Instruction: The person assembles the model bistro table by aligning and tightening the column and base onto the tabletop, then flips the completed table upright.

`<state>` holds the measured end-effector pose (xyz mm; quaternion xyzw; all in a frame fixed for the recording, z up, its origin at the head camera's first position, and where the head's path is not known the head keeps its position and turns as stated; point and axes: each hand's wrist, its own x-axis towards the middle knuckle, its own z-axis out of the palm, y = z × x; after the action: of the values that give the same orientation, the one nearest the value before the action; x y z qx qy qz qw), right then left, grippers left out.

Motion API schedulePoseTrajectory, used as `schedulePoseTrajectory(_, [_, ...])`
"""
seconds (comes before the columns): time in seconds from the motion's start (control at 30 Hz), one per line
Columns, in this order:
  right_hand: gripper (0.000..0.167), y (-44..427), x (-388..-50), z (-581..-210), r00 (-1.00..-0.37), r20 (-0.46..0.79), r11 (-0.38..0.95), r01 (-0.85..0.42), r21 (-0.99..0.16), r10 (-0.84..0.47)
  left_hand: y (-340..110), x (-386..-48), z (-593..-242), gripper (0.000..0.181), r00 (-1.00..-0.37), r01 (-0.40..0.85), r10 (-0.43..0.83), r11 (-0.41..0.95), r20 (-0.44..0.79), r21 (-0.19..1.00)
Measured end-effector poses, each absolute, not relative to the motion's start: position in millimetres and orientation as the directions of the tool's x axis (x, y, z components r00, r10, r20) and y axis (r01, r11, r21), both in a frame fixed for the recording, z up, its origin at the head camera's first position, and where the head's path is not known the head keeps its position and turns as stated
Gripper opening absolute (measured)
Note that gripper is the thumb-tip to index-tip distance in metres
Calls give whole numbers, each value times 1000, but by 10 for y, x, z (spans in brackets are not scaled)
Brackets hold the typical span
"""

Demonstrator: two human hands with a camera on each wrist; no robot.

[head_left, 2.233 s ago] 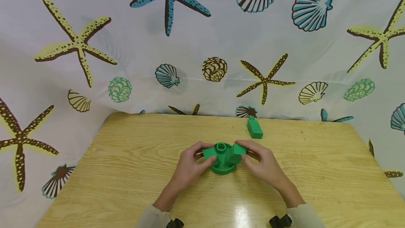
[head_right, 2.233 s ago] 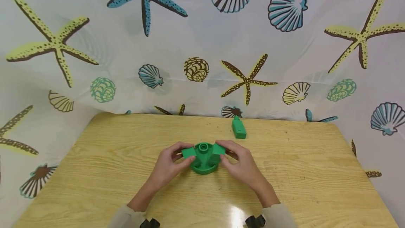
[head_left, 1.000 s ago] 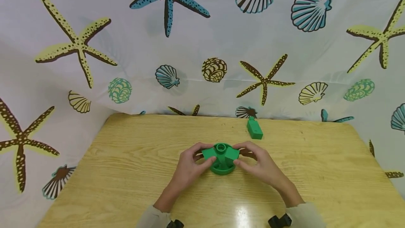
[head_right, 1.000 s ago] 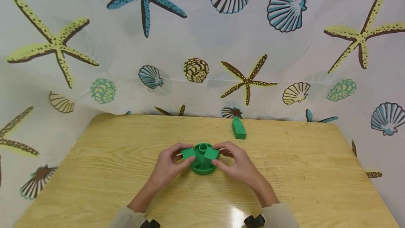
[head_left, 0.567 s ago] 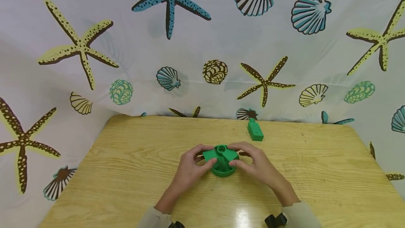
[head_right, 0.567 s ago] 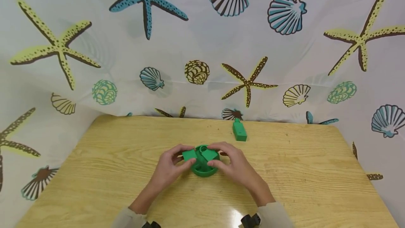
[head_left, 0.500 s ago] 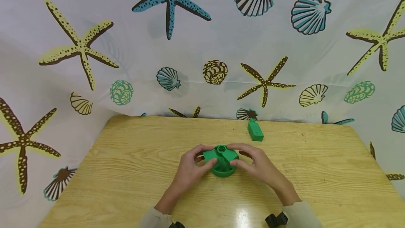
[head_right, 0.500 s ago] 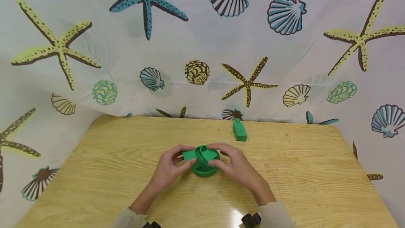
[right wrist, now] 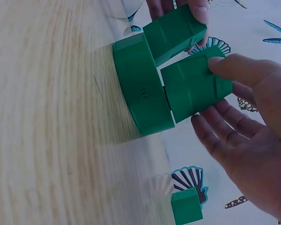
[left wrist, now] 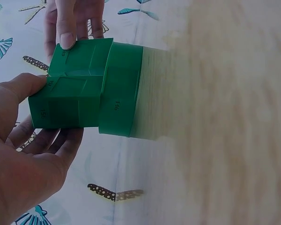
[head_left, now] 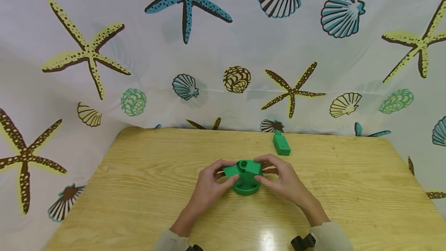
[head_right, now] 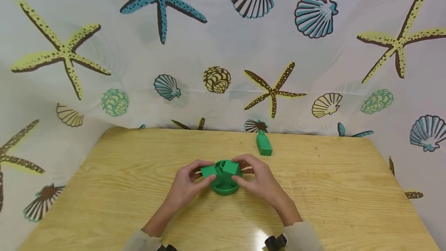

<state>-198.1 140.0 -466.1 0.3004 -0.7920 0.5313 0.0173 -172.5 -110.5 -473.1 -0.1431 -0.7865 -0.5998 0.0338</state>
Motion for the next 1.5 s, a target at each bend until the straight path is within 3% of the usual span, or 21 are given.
schedulePoseTrajectory(0.4, [55,1372,-2042,-4605,-816,333,458,-550,-698,-473,-1096,-1729,-4733,36,-955,271,189,233,230,934])
schedulePoseTrajectory(0.73, [37,1462,-2020,-4659,-848,368,325,-496,-805,-382,-1096,-1727,-4730,35,-958,265,175,235,228,935])
schedulePoseTrajectory(1.0, [49,1480,-1984,-4711,-838,401,350,-526,-776,-370,-1084,-1726,-4744,35,-954,281,181,248,241,927])
schedulePoseTrajectory(1.3, [50,1534,-1954,-4675,-816,392,349,-546,-762,-424,-1085,-1720,-4758,34,-953,286,174,253,247,924])
schedulePoseTrajectory(1.5, [45,1560,-1931,-4676,-835,357,330,-507,-797,-419,-1081,-1719,-4740,34,-950,298,177,254,258,920])
